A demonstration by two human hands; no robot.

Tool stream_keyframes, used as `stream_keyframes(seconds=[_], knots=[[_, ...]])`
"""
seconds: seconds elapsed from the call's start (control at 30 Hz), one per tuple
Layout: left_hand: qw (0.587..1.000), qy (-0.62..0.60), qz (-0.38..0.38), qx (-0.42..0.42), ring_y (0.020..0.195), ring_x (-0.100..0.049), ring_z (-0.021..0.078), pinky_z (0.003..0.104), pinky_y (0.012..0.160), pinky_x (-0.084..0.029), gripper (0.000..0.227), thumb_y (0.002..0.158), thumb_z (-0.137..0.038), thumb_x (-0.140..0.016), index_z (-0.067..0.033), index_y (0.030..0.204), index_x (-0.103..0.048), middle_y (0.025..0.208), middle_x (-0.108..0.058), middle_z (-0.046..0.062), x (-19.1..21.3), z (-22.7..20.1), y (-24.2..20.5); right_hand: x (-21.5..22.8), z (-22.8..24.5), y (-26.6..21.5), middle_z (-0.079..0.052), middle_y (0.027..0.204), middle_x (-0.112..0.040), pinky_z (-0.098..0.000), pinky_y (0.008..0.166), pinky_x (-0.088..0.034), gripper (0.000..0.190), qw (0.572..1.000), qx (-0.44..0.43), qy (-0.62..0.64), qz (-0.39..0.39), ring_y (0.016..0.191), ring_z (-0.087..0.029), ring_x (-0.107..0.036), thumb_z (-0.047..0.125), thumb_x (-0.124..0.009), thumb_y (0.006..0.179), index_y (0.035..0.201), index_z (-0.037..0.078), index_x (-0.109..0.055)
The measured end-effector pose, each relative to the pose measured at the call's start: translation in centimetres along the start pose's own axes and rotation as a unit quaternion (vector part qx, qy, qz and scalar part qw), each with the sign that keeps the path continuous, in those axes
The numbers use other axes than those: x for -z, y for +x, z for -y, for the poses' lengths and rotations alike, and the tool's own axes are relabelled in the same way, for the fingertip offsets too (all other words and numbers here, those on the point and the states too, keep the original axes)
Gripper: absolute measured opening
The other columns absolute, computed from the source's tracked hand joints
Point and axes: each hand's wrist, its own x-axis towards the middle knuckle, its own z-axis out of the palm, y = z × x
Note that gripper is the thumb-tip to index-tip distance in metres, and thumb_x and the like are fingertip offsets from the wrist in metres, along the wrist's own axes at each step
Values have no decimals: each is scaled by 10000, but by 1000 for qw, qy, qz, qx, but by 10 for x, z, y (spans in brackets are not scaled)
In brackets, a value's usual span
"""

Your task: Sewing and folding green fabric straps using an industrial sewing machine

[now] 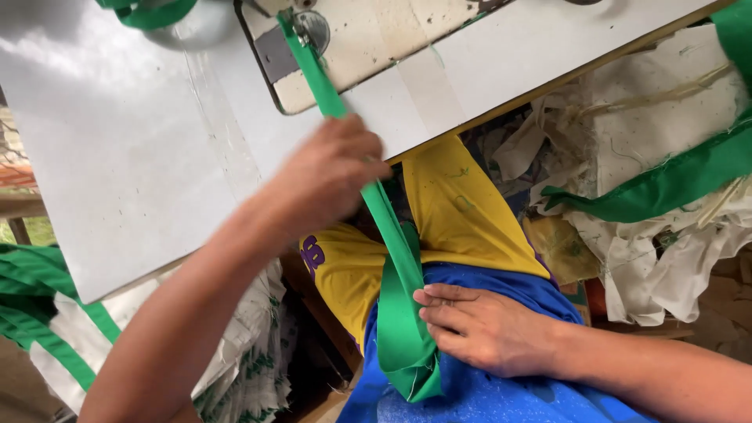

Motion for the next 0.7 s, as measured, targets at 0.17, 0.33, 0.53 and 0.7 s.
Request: stream_keyframes(seconds=[0.17, 0.33, 0.53, 0.7], knots=[[963, 245, 115, -12, 811, -520, 209, 383, 726, -434, 214, 922, -180, -757, -164, 739, -648, 829, -611, -28, 11, 37, -8, -2, -2, 0, -300, 1218, -668, -508, 1180, -423, 213, 1000, -9, 9, 7, 1292, -426, -603, -17, -465, 1046, 997, -101, -655], [951, 287, 100, -54, 802, -552, 236, 379, 716, -461, 211, 926, -136, -731, -159, 746, -624, 792, -581, -7, 10, 37, -1, -3, -3, 1, -320, 1193, -676, -511, 1174, -432, 238, 1000, -6, 5, 5, 1255, -440, -622, -17, -440, 1033, 1007, -112, -658], [955, 276, 57, -89, 909, -555, 261, 389, 776, -456, 218, 930, -95, -719, -137, 751, -603, 883, -574, 28, 15, 37, 0, 0, -1, 3, -301, 1140, -689, -506, 1157, -465, 195, 1000, -6, -3, -13, 1197, -427, -660, -22, -493, 1052, 951, -91, -644], [973, 193, 53, -116, 673, -486, 251, 392, 755, -494, 359, 947, 97, -639, -94, 676, -501, 686, -508, 42, 19, 39, -3, 5, 0, 4, -322, 1139, -689, -517, 1158, -463, 184, 1000, -8, 8, -16, 1188, -441, -662, -20, -501, 1050, 966, -99, -644]])
